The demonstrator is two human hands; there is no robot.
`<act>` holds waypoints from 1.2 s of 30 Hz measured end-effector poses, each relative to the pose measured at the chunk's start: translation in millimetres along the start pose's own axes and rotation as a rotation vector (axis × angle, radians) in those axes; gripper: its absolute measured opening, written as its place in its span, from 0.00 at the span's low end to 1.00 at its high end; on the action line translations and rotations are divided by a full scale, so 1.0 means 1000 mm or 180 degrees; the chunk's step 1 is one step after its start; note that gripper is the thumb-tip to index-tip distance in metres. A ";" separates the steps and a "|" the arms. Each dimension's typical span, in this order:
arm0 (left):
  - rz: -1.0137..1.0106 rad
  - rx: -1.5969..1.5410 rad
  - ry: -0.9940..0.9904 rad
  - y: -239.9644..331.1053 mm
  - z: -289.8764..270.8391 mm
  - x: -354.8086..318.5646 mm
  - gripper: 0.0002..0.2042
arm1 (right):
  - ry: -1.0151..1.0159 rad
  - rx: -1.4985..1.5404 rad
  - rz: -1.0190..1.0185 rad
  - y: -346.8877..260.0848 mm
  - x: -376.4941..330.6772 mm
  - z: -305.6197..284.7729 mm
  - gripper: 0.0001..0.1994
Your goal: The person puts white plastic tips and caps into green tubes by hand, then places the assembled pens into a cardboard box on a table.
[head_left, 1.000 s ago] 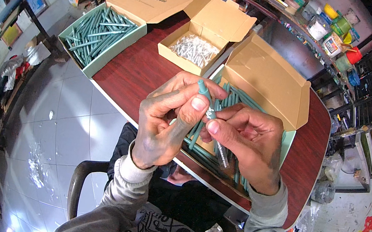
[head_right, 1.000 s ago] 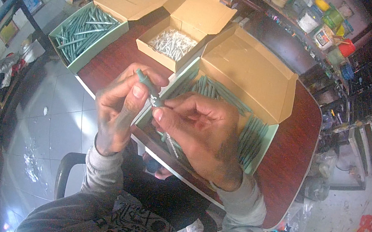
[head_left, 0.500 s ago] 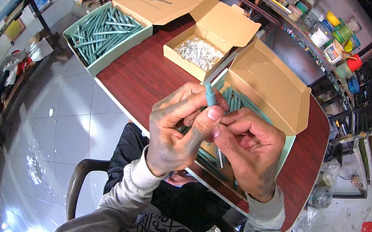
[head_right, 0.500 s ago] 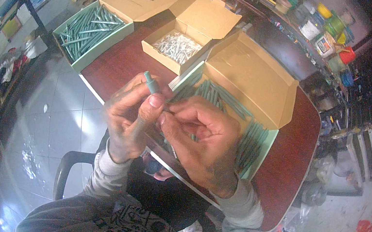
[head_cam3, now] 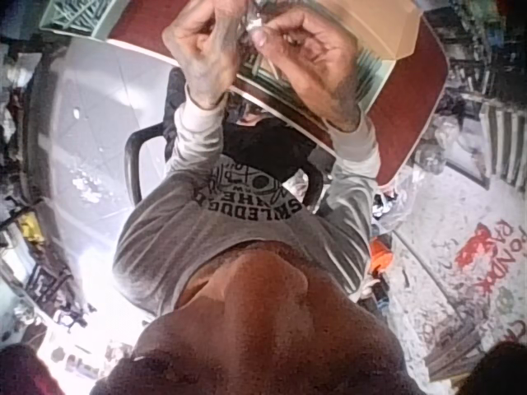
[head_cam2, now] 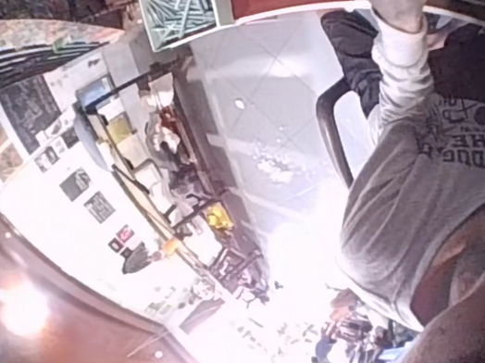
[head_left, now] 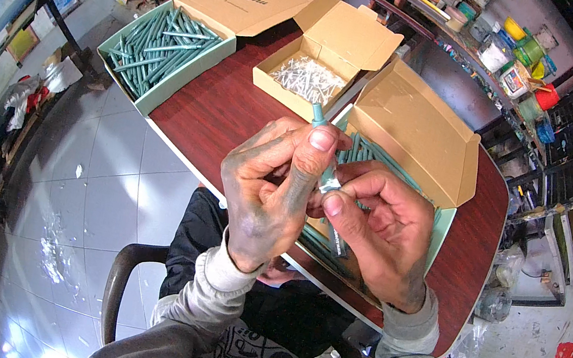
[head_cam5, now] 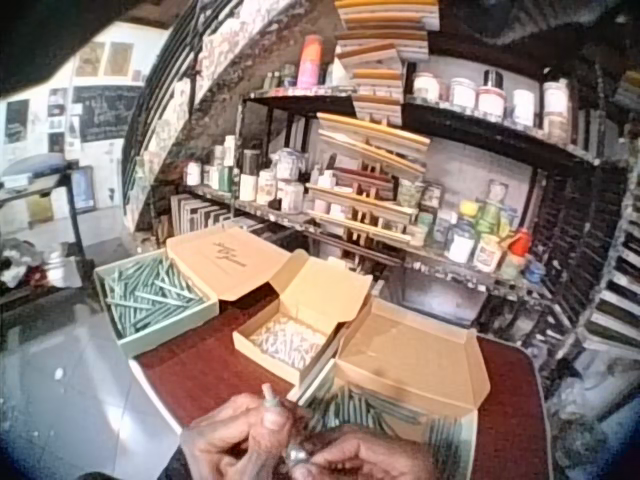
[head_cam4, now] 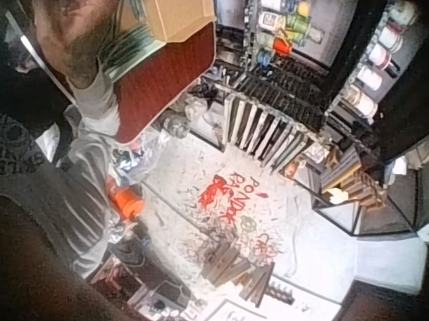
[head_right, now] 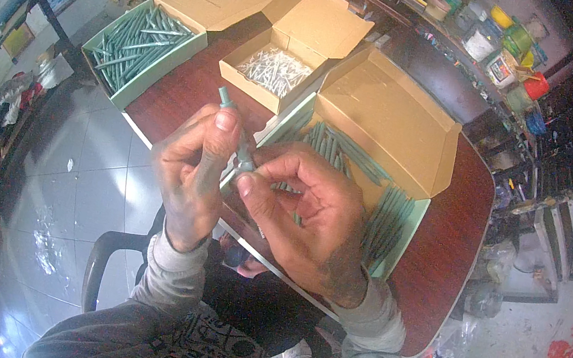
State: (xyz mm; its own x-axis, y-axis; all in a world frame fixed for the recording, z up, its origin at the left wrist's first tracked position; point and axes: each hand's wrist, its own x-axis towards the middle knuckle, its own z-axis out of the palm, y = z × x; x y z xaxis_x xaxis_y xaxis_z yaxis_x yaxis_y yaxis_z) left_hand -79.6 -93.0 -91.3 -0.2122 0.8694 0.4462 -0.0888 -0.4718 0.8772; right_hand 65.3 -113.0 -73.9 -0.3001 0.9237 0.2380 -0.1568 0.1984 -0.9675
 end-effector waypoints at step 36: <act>0.0293 0.0269 -0.0147 -0.010 -0.015 -0.006 0.09 | -0.0090 -0.0191 0.0028 -0.002 -0.001 0.001 0.06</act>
State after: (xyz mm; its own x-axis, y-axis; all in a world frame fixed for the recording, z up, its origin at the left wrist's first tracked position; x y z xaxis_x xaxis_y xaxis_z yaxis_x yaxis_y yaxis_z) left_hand -92.3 -96.0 -106.1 -0.1704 0.8298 0.5314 0.0118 -0.5375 0.8432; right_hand 65.4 -114.9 -72.3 -0.3278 0.9161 0.2310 -0.0975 0.2104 -0.9727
